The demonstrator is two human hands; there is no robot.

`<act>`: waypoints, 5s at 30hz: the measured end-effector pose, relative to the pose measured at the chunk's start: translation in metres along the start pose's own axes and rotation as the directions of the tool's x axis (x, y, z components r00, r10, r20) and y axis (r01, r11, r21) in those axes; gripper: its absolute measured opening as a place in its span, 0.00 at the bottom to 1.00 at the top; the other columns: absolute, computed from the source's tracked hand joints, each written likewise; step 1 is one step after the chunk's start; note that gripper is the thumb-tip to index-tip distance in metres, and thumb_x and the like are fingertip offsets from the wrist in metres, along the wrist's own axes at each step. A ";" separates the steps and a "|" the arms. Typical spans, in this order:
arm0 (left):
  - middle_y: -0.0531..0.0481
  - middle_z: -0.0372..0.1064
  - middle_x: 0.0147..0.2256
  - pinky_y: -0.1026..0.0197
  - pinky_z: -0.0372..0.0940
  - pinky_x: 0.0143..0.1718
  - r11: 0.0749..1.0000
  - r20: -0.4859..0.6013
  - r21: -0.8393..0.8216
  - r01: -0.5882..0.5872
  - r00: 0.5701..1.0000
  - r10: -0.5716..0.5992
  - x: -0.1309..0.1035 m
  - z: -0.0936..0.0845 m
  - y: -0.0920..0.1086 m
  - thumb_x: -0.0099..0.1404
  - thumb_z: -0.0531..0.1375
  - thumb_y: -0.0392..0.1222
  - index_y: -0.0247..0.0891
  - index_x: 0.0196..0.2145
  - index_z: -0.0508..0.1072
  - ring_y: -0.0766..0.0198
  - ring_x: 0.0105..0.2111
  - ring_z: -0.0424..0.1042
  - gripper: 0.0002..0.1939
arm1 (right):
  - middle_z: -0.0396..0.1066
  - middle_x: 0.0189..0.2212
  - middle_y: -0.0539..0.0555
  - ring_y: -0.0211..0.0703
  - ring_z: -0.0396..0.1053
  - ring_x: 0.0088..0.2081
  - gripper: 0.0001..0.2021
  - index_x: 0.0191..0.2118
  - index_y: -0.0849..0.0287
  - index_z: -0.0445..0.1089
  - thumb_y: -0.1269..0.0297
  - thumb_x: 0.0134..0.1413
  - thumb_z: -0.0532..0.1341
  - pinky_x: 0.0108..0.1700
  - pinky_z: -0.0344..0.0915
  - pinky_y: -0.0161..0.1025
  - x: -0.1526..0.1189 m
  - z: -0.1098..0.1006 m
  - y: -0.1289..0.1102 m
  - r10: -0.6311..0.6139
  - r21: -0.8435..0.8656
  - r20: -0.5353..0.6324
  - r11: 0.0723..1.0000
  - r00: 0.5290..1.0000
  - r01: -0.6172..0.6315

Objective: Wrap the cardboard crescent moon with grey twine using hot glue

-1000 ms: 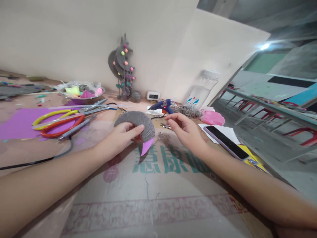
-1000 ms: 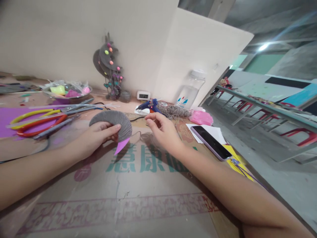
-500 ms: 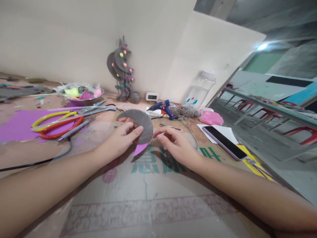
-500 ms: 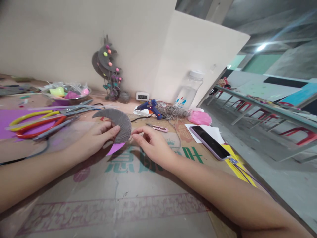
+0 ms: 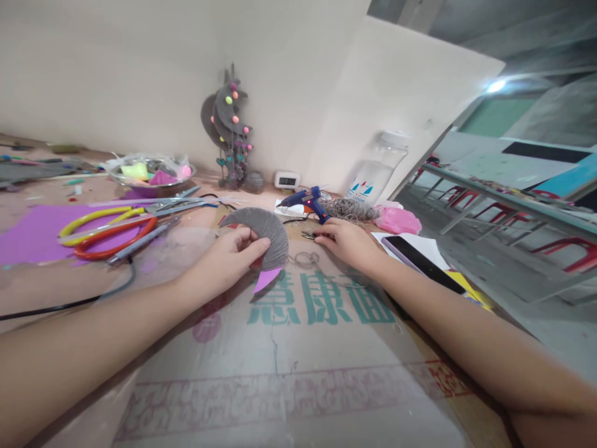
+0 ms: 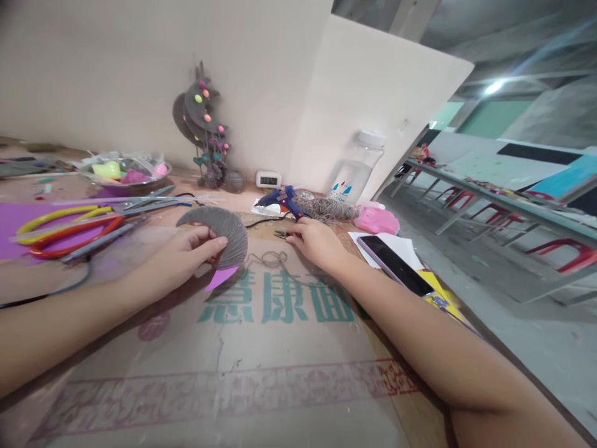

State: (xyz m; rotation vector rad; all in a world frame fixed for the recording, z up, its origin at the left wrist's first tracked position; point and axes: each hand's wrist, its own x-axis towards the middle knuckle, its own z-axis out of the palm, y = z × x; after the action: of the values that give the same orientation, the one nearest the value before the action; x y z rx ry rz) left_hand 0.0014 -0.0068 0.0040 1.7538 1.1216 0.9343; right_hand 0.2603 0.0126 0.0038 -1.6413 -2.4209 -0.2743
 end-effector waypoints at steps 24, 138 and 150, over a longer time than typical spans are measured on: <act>0.56 0.62 0.17 0.65 0.56 0.22 0.999 -0.051 0.029 0.032 0.998 -0.031 0.000 -0.001 0.002 0.60 0.55 0.44 0.38 0.20 0.65 0.68 0.19 0.61 0.13 | 0.70 0.26 0.52 0.39 0.62 0.28 0.08 0.38 0.62 0.69 0.69 0.60 0.53 0.32 0.55 0.38 -0.028 -0.014 -0.064 -0.425 -0.075 -0.342 0.901 0.838 0.427; 0.47 0.76 0.31 0.59 0.67 0.30 0.993 0.022 -0.074 0.097 0.995 -0.095 -0.003 -0.002 0.001 0.57 0.59 0.49 0.37 0.32 0.74 0.56 0.34 0.74 0.12 | 0.69 0.39 0.56 0.44 0.66 0.43 0.09 0.39 0.60 0.69 0.62 0.56 0.56 0.47 0.60 0.41 0.004 -0.013 -0.026 0.144 0.484 -0.228 0.875 0.963 -0.017; 0.49 0.75 0.36 0.59 0.66 0.37 0.998 0.034 -0.030 0.046 0.998 -0.045 -0.003 -0.002 -0.003 0.58 0.58 0.52 0.39 0.35 0.73 0.58 0.35 0.73 0.14 | 0.70 0.45 0.61 0.49 0.68 0.45 0.16 0.50 0.63 0.66 0.70 0.58 0.50 0.48 0.61 0.42 0.008 0.016 0.010 0.054 0.045 -0.074 0.998 0.996 -0.051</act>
State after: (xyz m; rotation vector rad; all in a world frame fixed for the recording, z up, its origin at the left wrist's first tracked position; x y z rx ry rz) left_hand -0.0027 -0.0083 0.0015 1.7057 1.1160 0.8875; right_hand 0.2654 0.0278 -0.0093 -1.6435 -2.3088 -0.2688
